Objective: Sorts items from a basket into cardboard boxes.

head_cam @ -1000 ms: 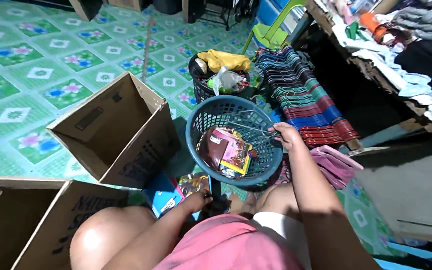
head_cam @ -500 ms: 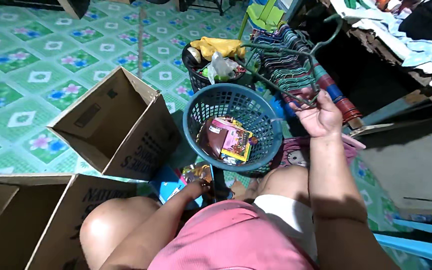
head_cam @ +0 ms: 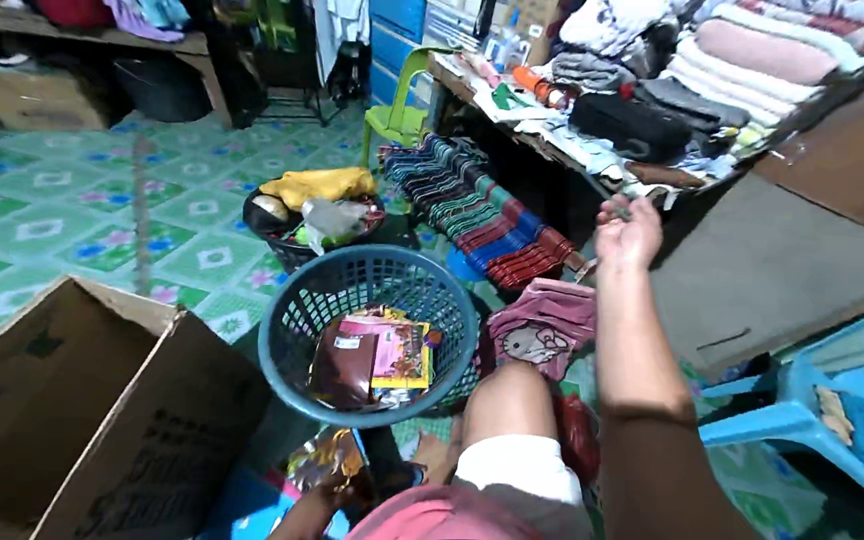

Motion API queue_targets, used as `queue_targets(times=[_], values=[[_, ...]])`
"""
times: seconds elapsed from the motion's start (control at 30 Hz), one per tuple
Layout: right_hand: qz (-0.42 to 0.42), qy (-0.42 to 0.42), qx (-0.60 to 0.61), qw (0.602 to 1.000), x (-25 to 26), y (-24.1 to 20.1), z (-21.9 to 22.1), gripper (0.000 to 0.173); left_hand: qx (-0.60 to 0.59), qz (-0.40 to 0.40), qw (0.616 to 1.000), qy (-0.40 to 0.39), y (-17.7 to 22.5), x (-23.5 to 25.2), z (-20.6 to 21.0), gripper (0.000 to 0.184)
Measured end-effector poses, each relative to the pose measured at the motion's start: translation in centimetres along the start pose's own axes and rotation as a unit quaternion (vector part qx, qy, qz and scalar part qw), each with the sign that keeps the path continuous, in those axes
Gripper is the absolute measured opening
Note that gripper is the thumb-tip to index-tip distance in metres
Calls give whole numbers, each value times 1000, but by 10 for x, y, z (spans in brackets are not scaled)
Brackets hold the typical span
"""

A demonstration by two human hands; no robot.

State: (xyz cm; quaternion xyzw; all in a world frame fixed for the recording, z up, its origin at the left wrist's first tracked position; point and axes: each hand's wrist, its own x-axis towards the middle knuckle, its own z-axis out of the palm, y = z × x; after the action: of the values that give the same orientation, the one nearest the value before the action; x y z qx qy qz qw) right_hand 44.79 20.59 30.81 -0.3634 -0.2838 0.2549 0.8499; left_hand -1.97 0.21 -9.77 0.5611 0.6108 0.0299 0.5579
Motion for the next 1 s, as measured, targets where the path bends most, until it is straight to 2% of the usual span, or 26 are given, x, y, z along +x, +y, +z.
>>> queue_targets(times=[0.07,0.17,0.3,0.37,0.43,0.53,0.67,0.8,0.87,0.93,0.97,1.0], values=[[-58,29,12,998,23,-22,-17,25,7,-8,1000,-6,-3,6,-2,50],[-67,34,7,997,29,-33,-48,25,-2,-25,1000,-6,-5,5,-3,50],[-111,-41,-60,991,21,-25,-83,25,31,-24,999,-12,1,5,-4,49],[-163,-62,-86,981,16,-22,-84,26,56,-26,998,-21,-6,6,0,49],[-226,-65,-108,966,16,-25,-79,35,63,-26,997,-29,-11,3,2,48],[-277,-4,-98,956,32,-42,-63,42,76,-31,996,-30,-11,4,2,53],[-213,62,-53,974,72,-58,-41,50,55,-28,998,-18,-12,4,5,54],[-138,70,-16,988,98,-51,-27,52,58,-25,998,-19,-22,4,4,52],[-125,59,-15,990,110,-47,-19,52,63,-36,997,-17,11,-21,2,52],[-94,52,-37,994,122,-50,-8,49,45,-87,995,-33,55,-47,-3,50],[-69,60,-40,995,128,-51,-3,45,53,-90,994,-36,49,-45,-1,50],[-43,75,-34,996,135,-51,3,38,75,-63,995,-15,22,-31,5,49]])
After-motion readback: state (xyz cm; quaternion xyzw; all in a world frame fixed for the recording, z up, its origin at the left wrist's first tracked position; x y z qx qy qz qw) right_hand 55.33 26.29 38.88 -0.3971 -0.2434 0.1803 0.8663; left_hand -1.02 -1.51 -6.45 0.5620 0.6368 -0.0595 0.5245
